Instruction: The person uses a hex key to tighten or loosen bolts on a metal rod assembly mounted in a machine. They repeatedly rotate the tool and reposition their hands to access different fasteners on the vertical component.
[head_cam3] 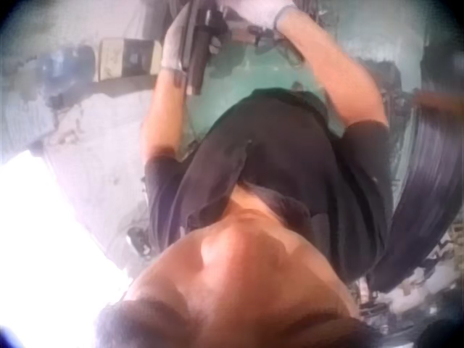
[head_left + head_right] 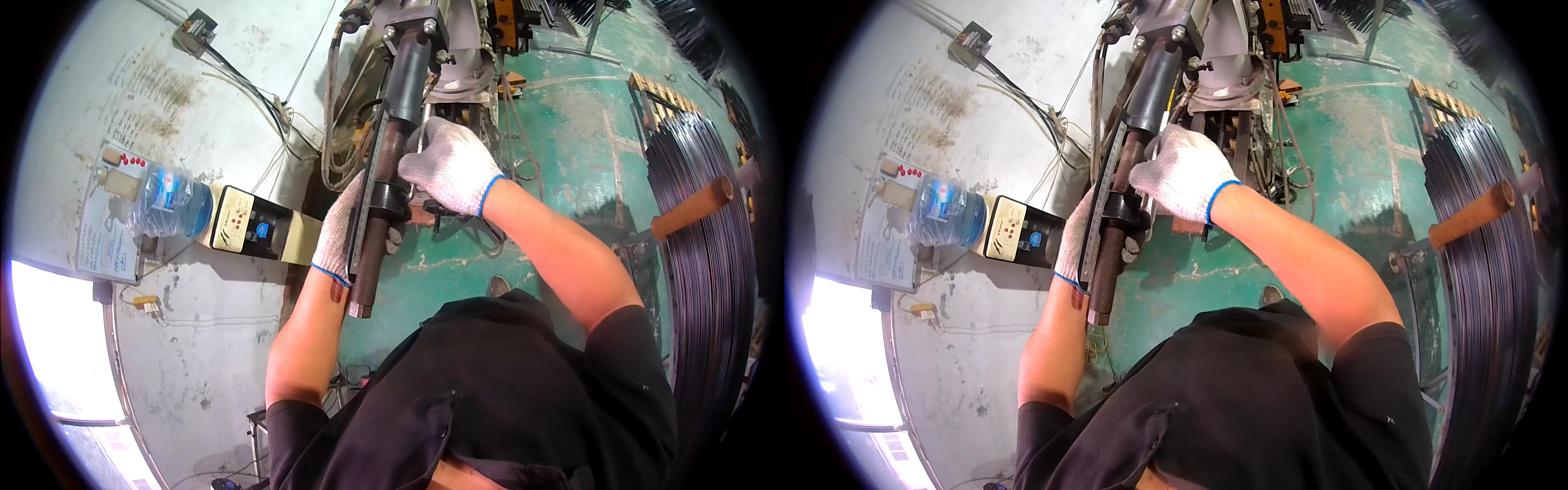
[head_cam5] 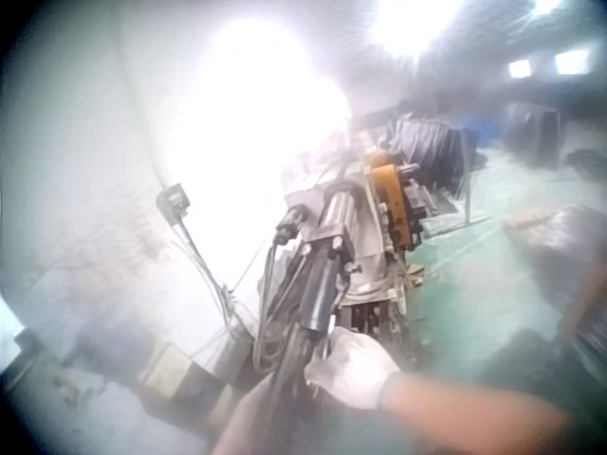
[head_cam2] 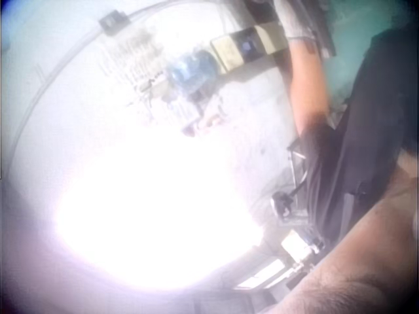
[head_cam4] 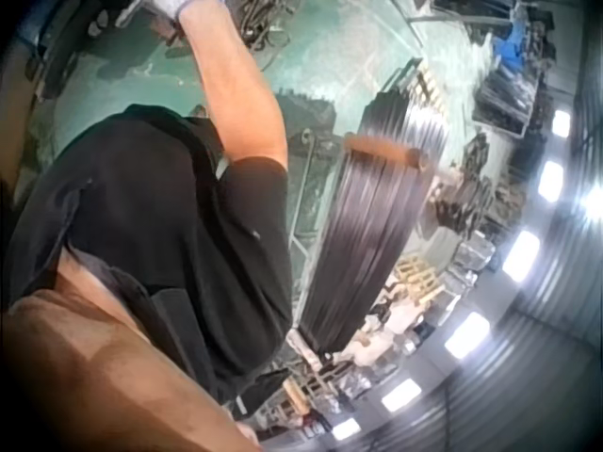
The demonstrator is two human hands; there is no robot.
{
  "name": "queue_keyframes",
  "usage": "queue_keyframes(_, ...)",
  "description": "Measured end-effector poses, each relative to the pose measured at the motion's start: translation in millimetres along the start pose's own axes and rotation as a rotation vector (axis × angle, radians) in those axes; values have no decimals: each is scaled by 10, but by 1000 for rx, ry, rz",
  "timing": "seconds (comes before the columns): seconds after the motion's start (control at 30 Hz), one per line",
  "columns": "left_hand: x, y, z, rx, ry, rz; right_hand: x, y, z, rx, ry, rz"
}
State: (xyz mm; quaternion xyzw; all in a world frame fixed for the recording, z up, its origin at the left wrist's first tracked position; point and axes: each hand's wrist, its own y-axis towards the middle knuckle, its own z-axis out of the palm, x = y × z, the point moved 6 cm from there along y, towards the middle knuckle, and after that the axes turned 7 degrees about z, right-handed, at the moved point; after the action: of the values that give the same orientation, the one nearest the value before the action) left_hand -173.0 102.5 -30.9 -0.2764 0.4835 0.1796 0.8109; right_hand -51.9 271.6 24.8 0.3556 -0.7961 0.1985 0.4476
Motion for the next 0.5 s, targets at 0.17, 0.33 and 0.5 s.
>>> queue_keyframes(0.17,-88,-66,99,-100,100,-44,373,112,6,141,-164,-244)
queue_keyframes(0.33,-146,-162,236,-45,115,-25,282,-17,-47,190,7,-174)
queue_keyframes(0.5,-187,-207,273,42,153,-6,255,-378,-428,-292,-61,-782)
